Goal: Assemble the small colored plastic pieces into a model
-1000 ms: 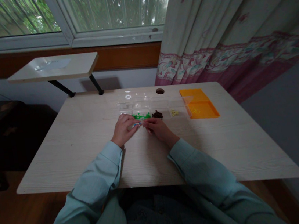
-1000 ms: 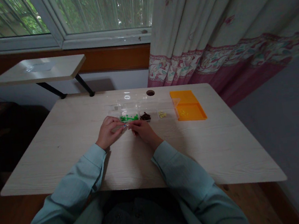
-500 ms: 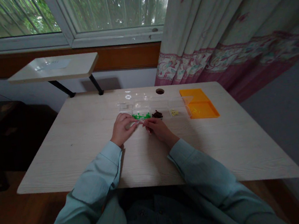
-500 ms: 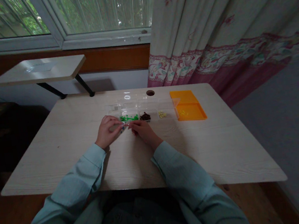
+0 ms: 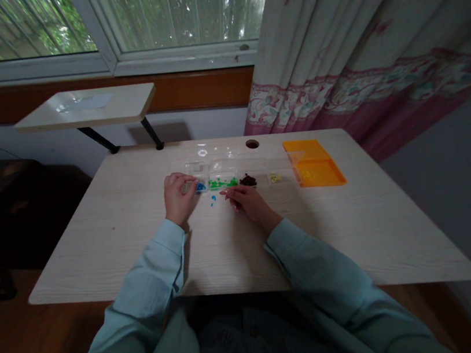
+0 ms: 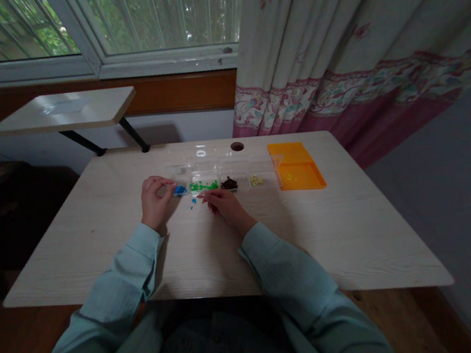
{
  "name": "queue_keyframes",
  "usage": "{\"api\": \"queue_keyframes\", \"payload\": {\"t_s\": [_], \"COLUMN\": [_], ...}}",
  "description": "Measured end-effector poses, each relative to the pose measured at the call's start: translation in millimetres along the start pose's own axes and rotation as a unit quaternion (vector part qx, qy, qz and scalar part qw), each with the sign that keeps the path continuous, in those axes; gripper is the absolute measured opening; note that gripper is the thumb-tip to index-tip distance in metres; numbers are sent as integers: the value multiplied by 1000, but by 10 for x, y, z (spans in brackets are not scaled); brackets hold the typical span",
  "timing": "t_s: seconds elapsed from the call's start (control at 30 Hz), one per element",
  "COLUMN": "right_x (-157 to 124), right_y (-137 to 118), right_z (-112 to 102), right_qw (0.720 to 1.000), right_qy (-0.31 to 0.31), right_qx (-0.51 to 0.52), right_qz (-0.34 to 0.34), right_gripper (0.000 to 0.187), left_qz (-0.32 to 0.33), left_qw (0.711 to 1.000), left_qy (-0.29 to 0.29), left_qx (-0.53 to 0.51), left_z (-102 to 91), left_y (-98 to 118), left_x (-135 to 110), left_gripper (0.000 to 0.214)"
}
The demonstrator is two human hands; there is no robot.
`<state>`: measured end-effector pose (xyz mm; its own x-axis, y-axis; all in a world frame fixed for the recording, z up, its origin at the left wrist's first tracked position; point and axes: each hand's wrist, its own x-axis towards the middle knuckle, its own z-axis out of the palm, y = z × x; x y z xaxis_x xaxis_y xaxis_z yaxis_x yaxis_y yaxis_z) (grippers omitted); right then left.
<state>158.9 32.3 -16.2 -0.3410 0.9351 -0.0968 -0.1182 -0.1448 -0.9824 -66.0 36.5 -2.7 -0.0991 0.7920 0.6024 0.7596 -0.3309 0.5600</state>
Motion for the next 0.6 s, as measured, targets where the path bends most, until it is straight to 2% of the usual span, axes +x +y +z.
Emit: {"api": "queue_keyframes", "payload": {"t_s": [0.17, 0.37, 0.5, 0.6], "right_x": [3, -13, -28, -55], "right_y": [9, -22, -31, -39], "right_z": [1, 5, 36, 101], "right_qw": [1000, 998, 984, 953], "right_qy": [-3, 3, -4, -11], "right_qx": [2, -54, -169, -292], "right_qz": [-10, -19, -50, -84], "right_gripper": [32, 34, 28, 22], "left_qz": [-44, -44, -54, -59], "left_qw": [998, 996, 995, 994], "left_qy": [-13, -24, -30, -36], "left_qx": [52, 72, 82, 82], "left_z": [44, 56, 59, 59], "left_y": [-77, -122, -122, -124], "left_x": [-13, -26, -32, -35], "left_gripper": [15, 18, 17, 16]}}
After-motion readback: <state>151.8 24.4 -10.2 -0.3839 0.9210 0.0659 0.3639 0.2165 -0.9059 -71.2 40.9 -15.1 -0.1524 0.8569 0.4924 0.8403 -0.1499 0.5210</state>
